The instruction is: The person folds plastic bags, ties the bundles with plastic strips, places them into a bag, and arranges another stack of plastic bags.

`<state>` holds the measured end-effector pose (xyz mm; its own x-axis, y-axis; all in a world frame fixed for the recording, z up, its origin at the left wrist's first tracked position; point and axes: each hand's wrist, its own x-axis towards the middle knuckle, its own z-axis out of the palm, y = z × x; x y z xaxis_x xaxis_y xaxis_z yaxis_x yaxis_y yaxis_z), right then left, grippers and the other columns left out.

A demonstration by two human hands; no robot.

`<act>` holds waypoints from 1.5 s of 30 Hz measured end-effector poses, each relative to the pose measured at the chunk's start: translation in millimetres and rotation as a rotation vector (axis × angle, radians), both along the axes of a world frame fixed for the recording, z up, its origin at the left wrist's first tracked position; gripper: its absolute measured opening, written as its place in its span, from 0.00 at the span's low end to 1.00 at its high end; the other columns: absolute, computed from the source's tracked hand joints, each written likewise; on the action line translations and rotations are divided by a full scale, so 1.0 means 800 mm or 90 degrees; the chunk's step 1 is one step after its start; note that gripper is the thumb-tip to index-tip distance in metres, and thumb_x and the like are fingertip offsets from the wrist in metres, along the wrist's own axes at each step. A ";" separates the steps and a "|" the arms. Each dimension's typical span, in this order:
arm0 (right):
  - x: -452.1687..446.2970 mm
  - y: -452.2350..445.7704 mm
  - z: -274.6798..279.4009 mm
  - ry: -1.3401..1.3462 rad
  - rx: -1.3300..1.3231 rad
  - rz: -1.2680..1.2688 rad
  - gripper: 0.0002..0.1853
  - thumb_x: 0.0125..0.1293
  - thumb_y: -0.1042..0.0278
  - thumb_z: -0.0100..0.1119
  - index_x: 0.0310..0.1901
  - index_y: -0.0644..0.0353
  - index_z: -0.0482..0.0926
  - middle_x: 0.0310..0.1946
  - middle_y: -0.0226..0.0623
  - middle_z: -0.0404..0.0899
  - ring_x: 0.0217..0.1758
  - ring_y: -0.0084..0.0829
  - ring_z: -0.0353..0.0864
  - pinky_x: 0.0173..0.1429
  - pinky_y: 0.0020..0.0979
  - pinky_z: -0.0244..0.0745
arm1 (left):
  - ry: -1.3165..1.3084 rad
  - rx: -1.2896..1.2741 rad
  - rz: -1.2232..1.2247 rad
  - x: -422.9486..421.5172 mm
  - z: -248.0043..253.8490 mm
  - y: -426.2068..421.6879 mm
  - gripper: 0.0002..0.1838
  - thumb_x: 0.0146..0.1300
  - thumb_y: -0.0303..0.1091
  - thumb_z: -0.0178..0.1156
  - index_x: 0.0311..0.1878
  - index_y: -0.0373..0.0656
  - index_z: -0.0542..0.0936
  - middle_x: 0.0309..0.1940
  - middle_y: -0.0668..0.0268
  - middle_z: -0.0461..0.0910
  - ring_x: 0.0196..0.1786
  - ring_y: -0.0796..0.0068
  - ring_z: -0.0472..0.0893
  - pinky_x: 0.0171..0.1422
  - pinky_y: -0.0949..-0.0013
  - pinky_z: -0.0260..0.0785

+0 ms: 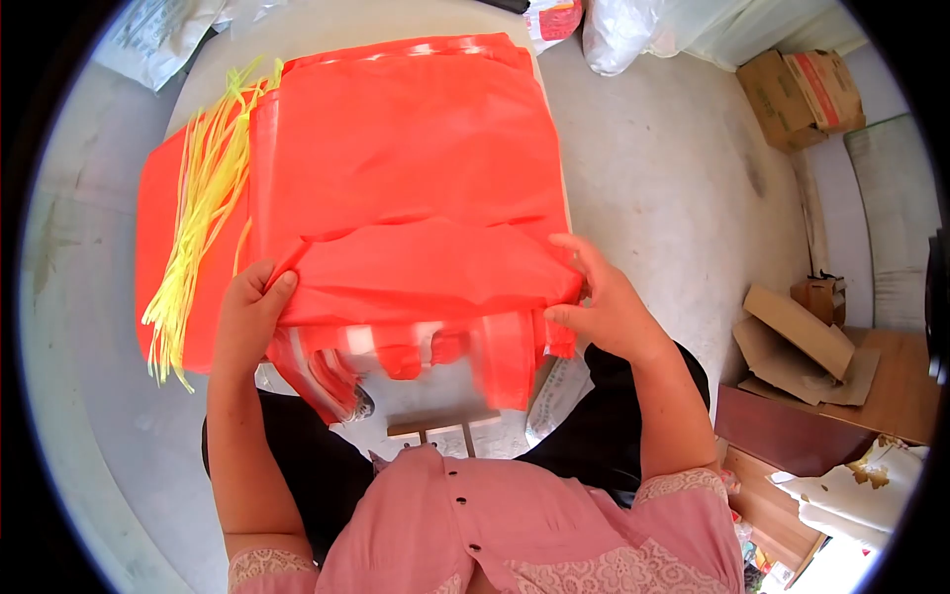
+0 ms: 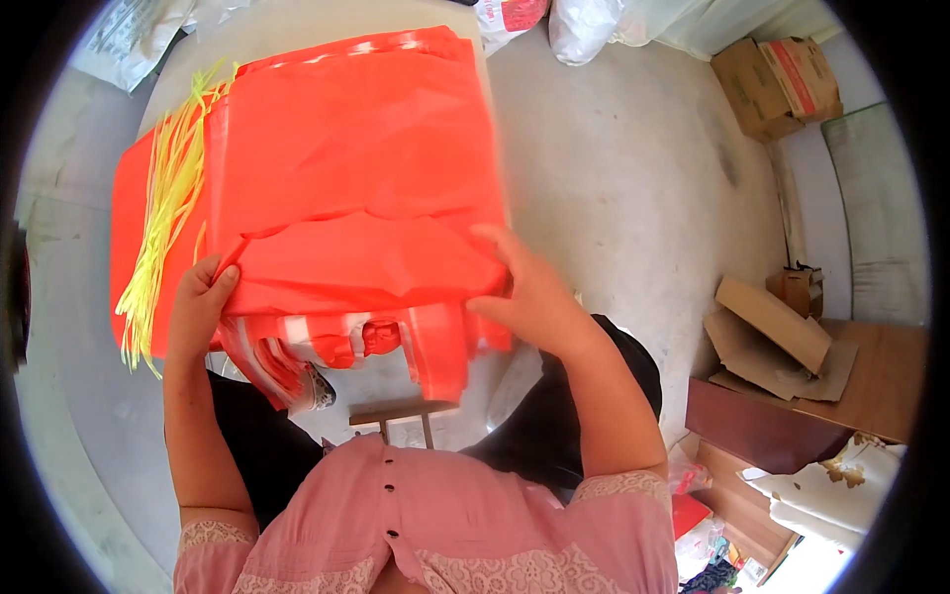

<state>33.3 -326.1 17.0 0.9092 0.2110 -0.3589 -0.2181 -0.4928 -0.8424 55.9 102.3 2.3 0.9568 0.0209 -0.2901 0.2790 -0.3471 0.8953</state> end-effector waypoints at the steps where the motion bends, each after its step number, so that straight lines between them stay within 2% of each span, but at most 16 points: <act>1: 0.000 -0.002 -0.001 0.002 0.007 0.006 0.42 0.63 0.72 0.71 0.78 0.53 0.64 0.73 0.50 0.75 0.76 0.45 0.74 0.73 0.42 0.73 | 0.000 0.000 -0.006 0.001 -0.004 0.005 0.11 0.79 0.34 0.63 0.47 0.33 0.84 0.37 0.74 0.84 0.39 0.86 0.78 0.46 0.75 0.73; 3: -0.002 -0.008 -0.005 0.011 0.020 0.017 0.42 0.64 0.73 0.71 0.79 0.54 0.63 0.72 0.49 0.75 0.75 0.44 0.75 0.73 0.41 0.73 | 0.006 -0.003 -0.008 0.002 -0.007 0.004 0.11 0.78 0.34 0.63 0.47 0.33 0.84 0.37 0.73 0.84 0.39 0.86 0.79 0.46 0.75 0.74; 6: 0.001 -0.009 0.008 0.094 0.105 0.004 0.45 0.61 0.83 0.70 0.80 0.56 0.62 0.71 0.42 0.75 0.66 0.29 0.78 0.66 0.34 0.75 | 0.014 -0.005 0.005 0.005 -0.004 0.001 0.11 0.78 0.34 0.63 0.47 0.33 0.84 0.38 0.72 0.85 0.40 0.85 0.81 0.47 0.75 0.75; 9: 0.010 -0.023 -0.011 0.125 0.118 0.040 0.44 0.62 0.83 0.69 0.80 0.58 0.62 0.67 0.41 0.78 0.63 0.27 0.79 0.65 0.32 0.75 | 0.030 0.003 0.009 0.003 0.000 -0.004 0.12 0.78 0.35 0.63 0.46 0.33 0.84 0.37 0.71 0.86 0.40 0.84 0.81 0.47 0.74 0.75; 11: 0.013 -0.026 -0.015 0.114 0.133 0.042 0.43 0.63 0.82 0.68 0.80 0.60 0.62 0.64 0.41 0.80 0.61 0.26 0.80 0.64 0.31 0.75 | 0.027 -0.001 0.011 0.005 0.002 -0.007 0.12 0.78 0.35 0.63 0.45 0.33 0.84 0.36 0.71 0.85 0.38 0.84 0.80 0.46 0.74 0.75; 14: 0.013 -0.024 -0.024 0.098 0.190 0.028 0.41 0.65 0.82 0.66 0.80 0.61 0.62 0.59 0.40 0.83 0.58 0.25 0.81 0.63 0.31 0.76 | 0.029 0.109 -0.007 0.005 0.005 -0.004 0.13 0.78 0.36 0.62 0.44 0.33 0.83 0.35 0.72 0.83 0.37 0.84 0.78 0.44 0.73 0.74; 15: 0.013 -0.022 -0.025 0.092 0.213 0.021 0.41 0.65 0.81 0.66 0.80 0.61 0.62 0.58 0.40 0.84 0.57 0.25 0.82 0.63 0.31 0.76 | 0.023 0.099 -0.009 0.004 0.004 -0.003 0.13 0.79 0.36 0.62 0.43 0.33 0.83 0.34 0.72 0.83 0.37 0.84 0.78 0.44 0.73 0.74; 18: 0.013 -0.020 -0.015 0.139 0.252 -0.066 0.39 0.66 0.81 0.65 0.79 0.62 0.63 0.58 0.39 0.85 0.57 0.26 0.83 0.63 0.31 0.77 | 0.010 0.065 -0.009 0.004 -0.005 0.001 0.13 0.79 0.36 0.62 0.43 0.34 0.83 0.34 0.72 0.82 0.37 0.84 0.77 0.44 0.72 0.74; 27: 0.006 -0.022 -0.031 0.060 0.157 -0.015 0.43 0.61 0.76 0.74 0.77 0.63 0.64 0.59 0.40 0.85 0.62 0.29 0.84 0.68 0.35 0.77 | 0.005 0.006 0.025 0.003 -0.008 0.000 0.13 0.79 0.37 0.62 0.46 0.34 0.84 0.37 0.71 0.84 0.40 0.84 0.80 0.47 0.73 0.75; 30: 0.001 -0.019 -0.040 0.027 0.185 -0.026 0.41 0.64 0.74 0.71 0.78 0.61 0.65 0.60 0.46 0.83 0.59 0.35 0.83 0.64 0.37 0.77 | 0.006 -0.008 0.019 0.003 -0.009 0.001 0.13 0.79 0.37 0.62 0.48 0.33 0.84 0.39 0.70 0.86 0.41 0.83 0.81 0.48 0.73 0.76; 33: 0.002 -0.016 -0.033 0.071 0.118 -0.044 0.41 0.64 0.76 0.69 0.79 0.58 0.65 0.58 0.45 0.82 0.58 0.33 0.82 0.62 0.36 0.78 | 0.009 -0.005 0.012 0.004 -0.013 0.006 0.14 0.79 0.36 0.61 0.49 0.33 0.85 0.40 0.70 0.86 0.42 0.83 0.82 0.49 0.73 0.76; 36: 0.006 -0.015 -0.019 0.081 0.109 -0.038 0.41 0.60 0.77 0.72 0.76 0.60 0.66 0.58 0.34 0.84 0.57 0.23 0.83 0.62 0.30 0.74 | 0.008 -0.009 0.022 0.004 -0.015 0.004 0.14 0.79 0.36 0.61 0.49 0.33 0.85 0.41 0.69 0.87 0.42 0.83 0.82 0.50 0.73 0.76; 39: 0.008 -0.019 -0.014 0.119 0.233 -0.047 0.41 0.60 0.77 0.70 0.76 0.59 0.67 0.56 0.31 0.85 0.53 0.21 0.81 0.58 0.27 0.71 | 0.011 -0.001 0.019 0.005 -0.013 0.005 0.14 0.79 0.36 0.61 0.49 0.33 0.85 0.41 0.69 0.87 0.42 0.83 0.82 0.50 0.73 0.76; 42: 0.010 -0.025 -0.017 0.153 0.267 -0.030 0.43 0.59 0.75 0.71 0.77 0.59 0.66 0.55 0.30 0.84 0.52 0.21 0.81 0.58 0.29 0.71 | 0.026 0.012 0.005 0.007 -0.012 0.005 0.14 0.78 0.37 0.62 0.48 0.32 0.85 0.40 0.69 0.86 0.41 0.82 0.82 0.48 0.72 0.76; 45: 0.018 -0.037 -0.015 0.080 0.180 0.085 0.41 0.59 0.72 0.73 0.76 0.57 0.69 0.57 0.30 0.83 0.53 0.21 0.80 0.57 0.28 0.70 | 0.025 0.062 -0.005 0.006 -0.007 0.005 0.14 0.78 0.38 0.63 0.47 0.32 0.84 0.37 0.70 0.85 0.39 0.81 0.80 0.46 0.72 0.75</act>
